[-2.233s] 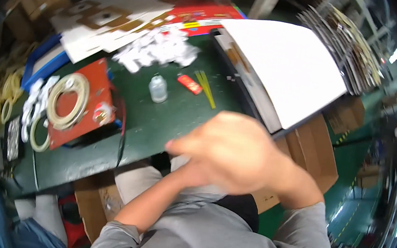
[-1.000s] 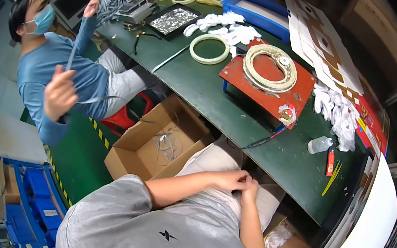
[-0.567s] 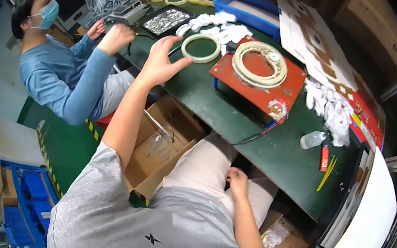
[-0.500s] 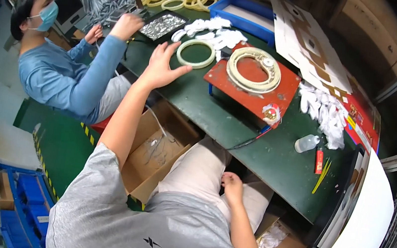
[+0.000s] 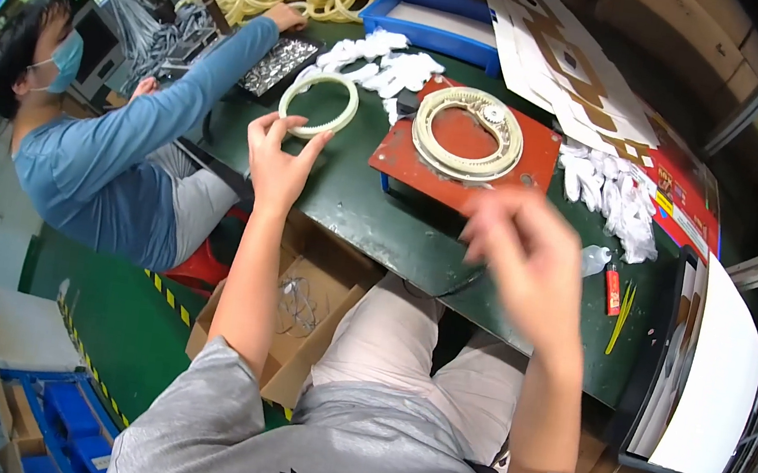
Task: Applying adhesive to ring-shaped mechanical components and joining them together at an industrial workstation.
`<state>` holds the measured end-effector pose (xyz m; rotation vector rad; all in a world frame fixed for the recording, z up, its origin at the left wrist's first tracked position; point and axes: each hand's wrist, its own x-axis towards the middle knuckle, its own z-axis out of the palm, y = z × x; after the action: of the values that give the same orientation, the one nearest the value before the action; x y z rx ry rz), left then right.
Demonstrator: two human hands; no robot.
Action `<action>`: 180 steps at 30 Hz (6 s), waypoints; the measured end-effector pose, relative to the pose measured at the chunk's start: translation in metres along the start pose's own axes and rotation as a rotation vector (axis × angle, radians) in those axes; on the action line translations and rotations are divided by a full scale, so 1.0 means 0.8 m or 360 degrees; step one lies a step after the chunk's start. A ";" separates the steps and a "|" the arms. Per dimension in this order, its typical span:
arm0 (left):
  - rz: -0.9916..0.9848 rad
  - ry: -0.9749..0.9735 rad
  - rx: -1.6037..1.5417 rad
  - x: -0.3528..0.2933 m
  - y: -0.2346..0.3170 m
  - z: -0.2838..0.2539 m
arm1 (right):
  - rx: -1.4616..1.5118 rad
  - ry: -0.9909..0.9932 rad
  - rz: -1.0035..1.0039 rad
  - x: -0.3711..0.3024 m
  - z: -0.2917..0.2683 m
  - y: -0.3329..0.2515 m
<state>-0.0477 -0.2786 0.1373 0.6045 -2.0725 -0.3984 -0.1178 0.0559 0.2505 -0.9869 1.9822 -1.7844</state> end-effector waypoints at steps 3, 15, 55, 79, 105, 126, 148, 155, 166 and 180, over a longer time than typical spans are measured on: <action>0.0010 -0.0017 -0.0129 0.002 0.013 0.002 | -0.0619 0.0688 -0.0254 0.072 -0.022 0.019; -0.0083 -0.0034 -0.0429 0.006 0.011 -0.007 | -0.1291 0.0904 -0.0354 0.125 -0.010 0.053; 0.0655 -0.0489 -0.0323 0.000 0.206 -0.019 | 0.0369 0.0258 0.0322 -0.127 -0.074 0.108; 0.0856 -0.0628 -0.0630 -0.098 0.266 -0.008 | 0.0292 0.0235 0.0326 -0.130 -0.070 0.106; 0.0061 -0.1352 -0.1521 -0.224 0.190 -0.116 | 0.0044 0.0045 0.0172 -0.196 -0.001 0.035; -0.0106 -0.1717 -0.1890 -0.219 0.194 -0.132 | 0.0714 0.0824 -0.0014 -0.244 0.005 0.022; 0.0600 -0.1394 -0.1476 -0.212 0.218 -0.124 | -0.0044 0.0152 0.0274 -0.260 0.013 0.028; 0.0391 -0.1676 -0.1630 -0.227 0.197 -0.127 | 0.0314 0.0420 0.0379 -0.279 0.002 0.033; -0.0240 -0.1999 -0.1810 -0.259 0.201 -0.140 | 0.0892 0.0439 0.0594 -0.301 -0.005 0.039; -0.0965 -0.2906 -0.2969 -0.291 0.223 -0.118 | 0.1382 0.0550 0.0718 -0.331 0.003 0.054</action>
<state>0.0927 -0.0056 0.1158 -0.7012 -1.3287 -3.4885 0.0622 0.2283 0.1504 0.0387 1.1716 -2.2653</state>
